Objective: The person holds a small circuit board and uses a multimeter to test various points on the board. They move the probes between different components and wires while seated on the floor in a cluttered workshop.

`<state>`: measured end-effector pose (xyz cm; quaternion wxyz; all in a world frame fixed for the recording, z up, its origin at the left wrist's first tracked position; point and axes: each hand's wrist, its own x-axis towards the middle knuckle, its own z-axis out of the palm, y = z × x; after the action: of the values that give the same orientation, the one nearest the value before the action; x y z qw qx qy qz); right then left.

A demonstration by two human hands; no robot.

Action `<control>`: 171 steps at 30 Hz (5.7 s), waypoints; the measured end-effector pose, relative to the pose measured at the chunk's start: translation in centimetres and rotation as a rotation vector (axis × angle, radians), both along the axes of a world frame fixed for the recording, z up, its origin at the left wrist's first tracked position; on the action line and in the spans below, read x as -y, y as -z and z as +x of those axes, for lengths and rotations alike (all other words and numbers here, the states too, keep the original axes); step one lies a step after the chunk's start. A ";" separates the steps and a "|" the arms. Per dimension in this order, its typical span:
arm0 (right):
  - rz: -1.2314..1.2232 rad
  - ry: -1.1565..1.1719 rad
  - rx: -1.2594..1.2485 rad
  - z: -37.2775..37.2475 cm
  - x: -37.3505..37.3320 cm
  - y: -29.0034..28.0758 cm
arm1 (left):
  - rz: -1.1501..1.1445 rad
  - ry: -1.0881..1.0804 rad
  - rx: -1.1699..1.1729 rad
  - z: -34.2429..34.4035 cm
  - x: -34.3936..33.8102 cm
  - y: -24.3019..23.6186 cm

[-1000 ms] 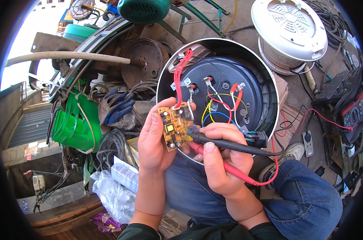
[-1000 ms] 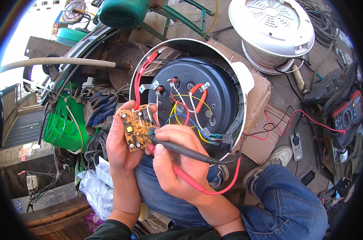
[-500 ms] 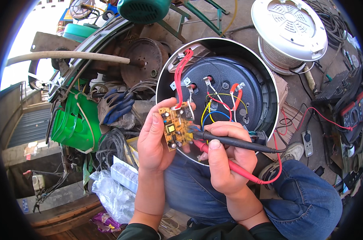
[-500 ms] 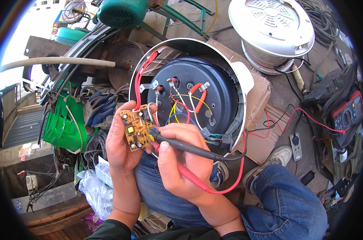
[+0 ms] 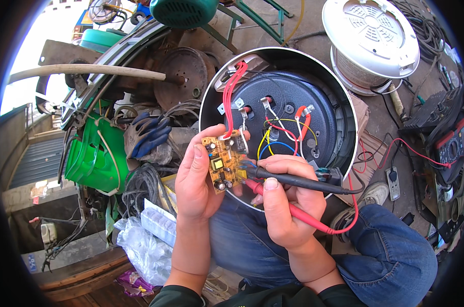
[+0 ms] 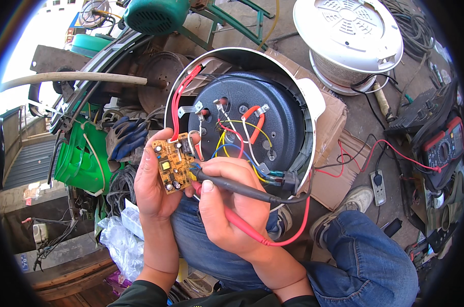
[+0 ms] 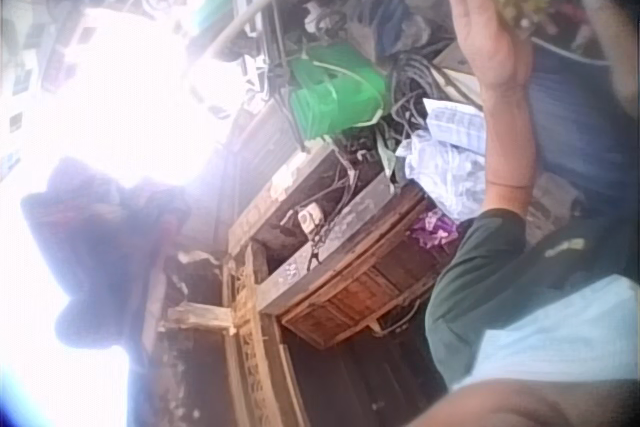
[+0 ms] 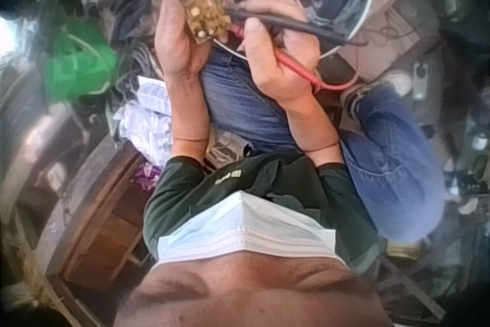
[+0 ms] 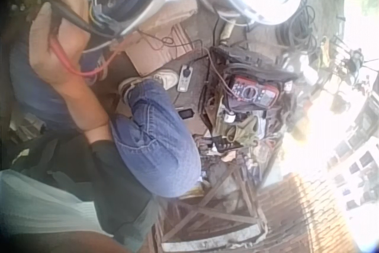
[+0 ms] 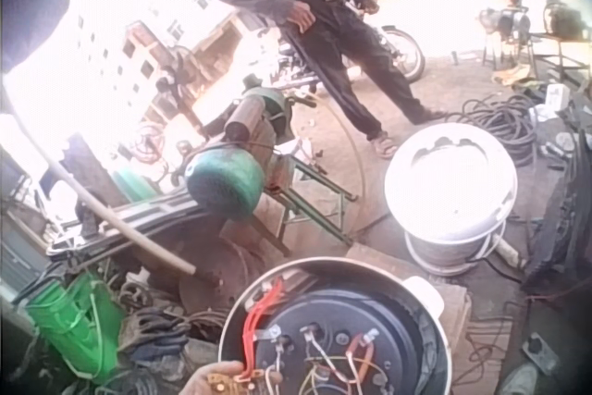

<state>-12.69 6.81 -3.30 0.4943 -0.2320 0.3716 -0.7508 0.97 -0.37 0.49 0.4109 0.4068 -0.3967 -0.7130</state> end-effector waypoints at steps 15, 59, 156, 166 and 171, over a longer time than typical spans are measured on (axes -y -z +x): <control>0.072 0.040 -0.122 0.4 0.0 0.5 | 0.022 0.003 -0.042 0.4 0.2 0.2; 0.132 -0.016 -0.174 -0.3 -0.2 -0.4 | 0.018 -0.094 0.076 0.0 0.1 0.1; -0.084 0.029 -0.202 0.7 0.3 0.3 | 0.023 -0.058 0.046 0.0 0.4 0.0; -0.049 -0.116 -0.163 0.2 -0.5 0.5 | 0.048 -0.057 0.020 -0.3 0.4 0.1; -0.045 -0.117 -0.178 0.3 -0.4 0.4 | 0.054 -0.066 0.026 -0.2 0.5 0.1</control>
<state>-12.44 7.20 -3.73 0.4970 -0.3301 0.3831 -0.7051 0.76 -0.84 0.41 0.4180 0.4396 -0.3690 -0.7042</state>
